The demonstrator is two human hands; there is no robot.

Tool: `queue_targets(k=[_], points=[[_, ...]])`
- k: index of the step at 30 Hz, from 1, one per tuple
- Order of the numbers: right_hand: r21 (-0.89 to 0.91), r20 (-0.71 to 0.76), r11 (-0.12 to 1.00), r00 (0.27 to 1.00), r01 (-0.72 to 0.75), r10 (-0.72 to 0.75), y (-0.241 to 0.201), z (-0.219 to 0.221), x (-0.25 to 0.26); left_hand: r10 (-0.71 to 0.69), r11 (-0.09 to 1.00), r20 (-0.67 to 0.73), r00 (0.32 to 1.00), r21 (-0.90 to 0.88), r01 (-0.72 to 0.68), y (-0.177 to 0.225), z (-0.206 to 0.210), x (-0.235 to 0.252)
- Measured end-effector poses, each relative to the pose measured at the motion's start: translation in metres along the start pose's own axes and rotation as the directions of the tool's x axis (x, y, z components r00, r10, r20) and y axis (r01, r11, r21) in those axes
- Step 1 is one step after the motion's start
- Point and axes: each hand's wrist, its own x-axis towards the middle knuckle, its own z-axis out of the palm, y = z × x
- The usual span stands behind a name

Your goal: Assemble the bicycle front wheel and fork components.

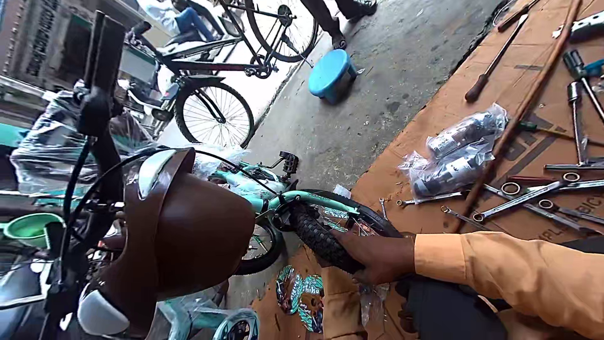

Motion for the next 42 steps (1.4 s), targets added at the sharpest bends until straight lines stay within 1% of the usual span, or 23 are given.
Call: queue_targets(k=[2,4,5,7,8,9,10,12,14,16,18,22,28,31,36,39,42], points=[[0.050,-0.012,0.999,1.000,0.008,-0.007,0.004,-0.002,0.000,0.018,0.998,-0.039,0.999,-0.059,-0.020,-0.011,-0.004,0.014],[0.076,-0.042,0.997,0.999,0.033,-0.030,0.010,-0.004,0.002,0.146,0.988,0.035,0.989,-0.059,-0.144,-0.043,-0.020,0.039],[0.065,-0.070,0.997,0.997,0.044,-0.040,0.013,-0.005,0.003,0.194,0.981,0.067,0.979,-0.026,-0.193,-0.058,-0.027,0.049],[0.013,-0.129,0.998,0.990,0.060,-0.058,0.020,-0.006,0.004,0.125,0.989,0.082,0.989,0.075,-0.131,-0.068,-0.031,0.054],[-0.020,-0.143,0.998,0.988,0.059,-0.061,0.023,-0.008,0.003,0.092,0.989,0.098,0.991,0.108,-0.102,-0.084,-0.037,0.065],[-0.041,-0.152,0.997,0.986,0.067,-0.072,0.027,-0.010,0.001,0.082,0.990,0.125,0.989,0.105,-0.096,-0.108,-0.043,0.079],[-0.027,-0.146,0.998,0.987,0.062,-0.066,0.029,-0.014,-0.002,0.073,0.992,0.156,0.985,0.087,-0.087,-0.123,-0.046,0.085],[0.025,-0.103,1.000,0.995,0.010,-0.007,0.031,-0.030,-0.003,0.079,0.992,0.202,0.976,0.079,-0.097,-0.120,-0.043,0.083],[0.036,-0.067,0.999,0.997,-0.025,0.027,0.031,-0.043,0.000,0.108,0.979,0.276,0.955,0.139,-0.151,-0.115,-0.044,0.084],[0.033,-0.083,0.999,0.996,-0.013,0.016,0.033,-0.046,0.003,0.149,0.936,0.333,0.931,0.256,-0.241,-0.113,-0.045,0.088],[0.011,-0.113,1.000,0.993,-0.015,0.016,0.031,-0.047,0.002,0.158,0.916,0.337,0.928,0.302,-0.266,-0.116,-0.040,0.092],[0.020,-0.093,1.000,0.996,0.010,-0.008,0.023,-0.050,0.001,0.150,0.931,0.305,0.941,0.275,-0.238,-0.116,-0.037,0.091],[0.025,-0.102,1.000,0.995,-0.010,0.013,0.024,-0.059,-0.002,0.145,0.968,0.297,0.944,0.153,-0.197,-0.120,-0.032,0.095],[0.038,-0.104,0.999,0.994,-0.022,0.026,0.027,-0.063,-0.003,0.141,0.972,0.299,0.944,0.139,-0.189,-0.123,-0.029,0.099],[0.053,-0.066,0.997,0.996,-0.048,0.052,0.024,-0.062,-0.003,0.143,0.978,0.271,0.952,0.110,-0.178,-0.129,-0.027,0.105],[0.053,-0.058,0.997,0.996,-0.060,0.063,0.024,-0.060,-0.003,0.118,0.979,0.286,0.951,0.127,-0.160,-0.135,-0.028,0.108],[0.042,-0.053,0.997,0.996,-0.063,0.065,0.029,-0.060,-0.002,0.094,0.986,0.285,0.954,0.106,-0.129,-0.144,-0.026,0.108]])
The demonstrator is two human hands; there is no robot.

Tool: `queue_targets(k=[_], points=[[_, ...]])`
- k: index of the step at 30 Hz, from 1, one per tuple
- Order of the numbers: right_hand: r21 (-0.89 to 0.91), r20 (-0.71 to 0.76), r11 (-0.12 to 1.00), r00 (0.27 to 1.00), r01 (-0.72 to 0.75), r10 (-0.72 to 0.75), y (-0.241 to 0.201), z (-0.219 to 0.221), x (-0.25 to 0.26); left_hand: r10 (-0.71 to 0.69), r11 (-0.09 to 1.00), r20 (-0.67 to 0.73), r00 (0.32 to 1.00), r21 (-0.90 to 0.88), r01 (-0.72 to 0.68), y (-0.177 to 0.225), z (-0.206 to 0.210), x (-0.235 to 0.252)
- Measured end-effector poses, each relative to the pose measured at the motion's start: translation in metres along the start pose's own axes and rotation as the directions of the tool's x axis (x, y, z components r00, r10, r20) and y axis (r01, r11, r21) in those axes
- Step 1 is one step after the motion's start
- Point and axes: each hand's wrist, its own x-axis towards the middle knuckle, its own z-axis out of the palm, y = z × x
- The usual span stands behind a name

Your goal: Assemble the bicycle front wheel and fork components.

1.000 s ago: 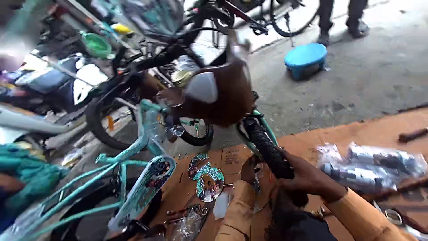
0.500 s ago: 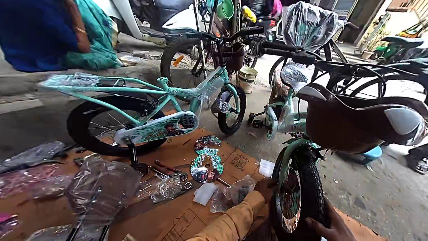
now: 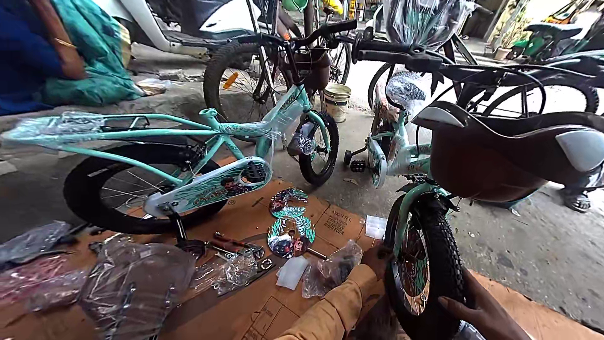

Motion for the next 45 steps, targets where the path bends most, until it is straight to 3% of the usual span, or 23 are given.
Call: queue_targets(k=[15,20,22,24,28,34,41,45], points=[[-0.001,0.014,1.000,1.000,-0.017,0.017,0.004,-0.006,-0.002,-0.110,0.990,-0.037,0.993,0.087,0.113,0.000,0.000,-0.003],[0.081,-0.258,0.996,0.966,0.045,-0.023,-0.005,0.009,0.002,-0.111,0.986,-0.063,0.992,0.115,0.117,0.012,-0.005,0.008],[-0.016,-0.392,0.996,0.916,0.082,-0.082,-0.008,0.020,0.010,-0.119,0.989,-0.094,0.988,0.075,0.126,0.015,-0.006,0.013],[-0.254,-0.456,0.965,0.871,0.069,-0.182,-0.006,0.031,0.022,-0.123,0.992,-0.156,0.980,-0.026,0.120,0.014,0.000,0.022],[-0.534,-0.440,0.843,0.873,-0.065,-0.211,-0.003,0.050,0.042,-0.108,0.990,-0.203,0.973,-0.113,0.087,0.020,0.002,0.037],[-0.550,-0.417,0.828,0.894,-0.108,-0.161,-0.007,0.054,0.044,-0.081,0.995,-0.162,0.983,-0.078,0.069,0.013,-0.007,0.048],[-0.552,-0.276,0.826,0.960,-0.113,-0.053,-0.016,0.048,0.037,-0.111,0.962,-0.179,0.978,-0.268,0.060,0.008,-0.001,0.044],[-0.532,-0.206,0.842,0.978,-0.088,-0.028,-0.019,0.050,0.037,-0.158,0.950,-0.135,0.978,-0.292,0.113,0.009,-0.007,0.040]])
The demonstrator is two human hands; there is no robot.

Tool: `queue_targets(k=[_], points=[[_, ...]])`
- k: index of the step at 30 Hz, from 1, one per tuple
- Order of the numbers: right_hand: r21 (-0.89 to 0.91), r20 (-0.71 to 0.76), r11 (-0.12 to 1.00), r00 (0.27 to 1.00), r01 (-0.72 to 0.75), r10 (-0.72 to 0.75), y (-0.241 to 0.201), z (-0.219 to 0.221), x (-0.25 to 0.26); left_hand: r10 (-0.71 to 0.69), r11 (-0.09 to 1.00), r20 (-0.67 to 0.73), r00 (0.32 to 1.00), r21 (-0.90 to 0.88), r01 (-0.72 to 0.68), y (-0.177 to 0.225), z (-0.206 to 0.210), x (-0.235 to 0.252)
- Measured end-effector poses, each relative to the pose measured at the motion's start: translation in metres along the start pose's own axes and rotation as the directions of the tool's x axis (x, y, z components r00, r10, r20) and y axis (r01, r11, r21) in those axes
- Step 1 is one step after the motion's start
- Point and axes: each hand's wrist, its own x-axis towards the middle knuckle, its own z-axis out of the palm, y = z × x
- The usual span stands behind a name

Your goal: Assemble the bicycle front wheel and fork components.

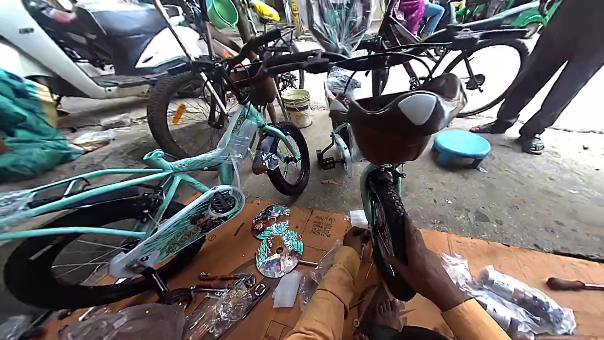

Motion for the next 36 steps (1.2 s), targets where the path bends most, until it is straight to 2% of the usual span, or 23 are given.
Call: queue_targets(k=[4,9,15,20,30,36], points=[[0.048,-0.035,0.999,0.999,0.024,-0.022,0.000,0.009,-0.001,-0.026,1.000,-0.017,1.000,0.012,0.026,0.004,-0.002,0.001],[0.085,-0.084,0.995,0.996,0.043,-0.036,0.009,0.009,0.002,-0.014,1.000,-0.046,0.999,-0.009,0.013,0.005,0.003,-0.001],[0.123,-0.127,0.990,0.990,0.071,-0.055,0.020,0.009,0.004,0.021,0.997,-0.039,0.999,0.070,-0.018,0.004,0.004,0.004],[0.138,-0.158,0.987,0.986,0.081,-0.059,0.028,0.006,0.003,0.034,0.997,-0.032,0.999,0.067,-0.032,0.002,0.007,0.007],[0.092,-0.098,0.995,0.995,0.027,-0.018,0.018,0.004,0.002,0.007,1.000,-0.016,1.000,-0.006,-0.007,0.002,0.005,0.001],[0.095,-0.101,0.994,0.994,0.054,-0.045,0.020,0.010,0.002,-0.009,0.999,-0.026,1.000,-0.045,0.008,-0.001,0.004,0.000]])
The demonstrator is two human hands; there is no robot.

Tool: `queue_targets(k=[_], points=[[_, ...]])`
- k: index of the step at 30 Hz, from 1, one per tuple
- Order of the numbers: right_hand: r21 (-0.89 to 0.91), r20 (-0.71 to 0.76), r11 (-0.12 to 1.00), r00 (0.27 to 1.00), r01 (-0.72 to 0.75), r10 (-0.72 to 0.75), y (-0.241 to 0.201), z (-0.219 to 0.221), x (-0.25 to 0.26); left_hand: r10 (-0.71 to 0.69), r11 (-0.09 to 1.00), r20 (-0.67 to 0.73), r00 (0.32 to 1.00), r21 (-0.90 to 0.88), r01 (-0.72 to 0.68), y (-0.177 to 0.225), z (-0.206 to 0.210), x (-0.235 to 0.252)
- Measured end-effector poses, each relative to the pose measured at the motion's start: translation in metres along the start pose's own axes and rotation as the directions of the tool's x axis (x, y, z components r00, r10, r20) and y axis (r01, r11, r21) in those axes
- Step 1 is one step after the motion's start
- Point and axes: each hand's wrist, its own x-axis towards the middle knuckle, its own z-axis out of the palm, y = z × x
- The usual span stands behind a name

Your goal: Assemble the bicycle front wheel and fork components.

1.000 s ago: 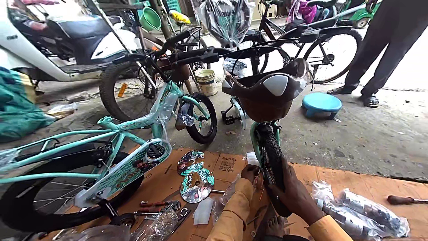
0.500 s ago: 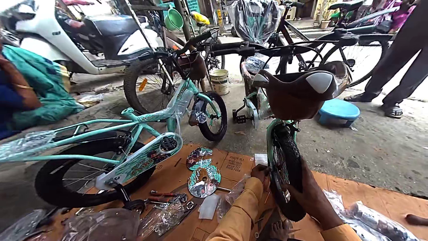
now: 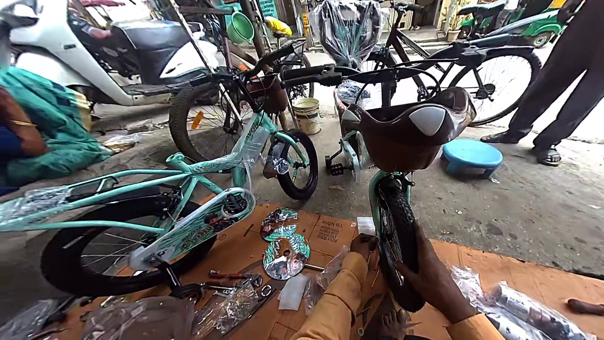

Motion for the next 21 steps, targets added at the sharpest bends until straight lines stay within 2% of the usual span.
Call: queue_targets(k=[6,14,16,19,21], points=[[0.022,0.013,1.000,1.000,0.005,-0.005,-0.004,0.004,0.000,0.000,1.000,-0.015,1.000,-0.011,0.000,0.000,-0.003,-0.003],[0.137,-0.019,0.989,0.998,0.056,-0.054,0.011,0.000,0.003,0.013,0.991,0.024,1.000,0.136,-0.016,-0.001,0.001,0.001],[0.145,-0.022,0.988,0.998,0.056,-0.053,0.014,-0.003,0.003,0.003,0.981,0.074,0.997,0.192,-0.017,-0.012,0.003,0.003],[0.126,-0.036,0.992,0.999,0.027,-0.023,0.019,-0.009,0.002,-0.025,0.957,0.169,0.985,0.289,-0.025,-0.050,0.009,0.007],[0.104,-0.068,0.995,0.998,-0.007,0.014,0.021,-0.013,0.006,-0.062,0.906,0.173,0.983,0.424,-0.017,-0.059,0.007,-0.002]])
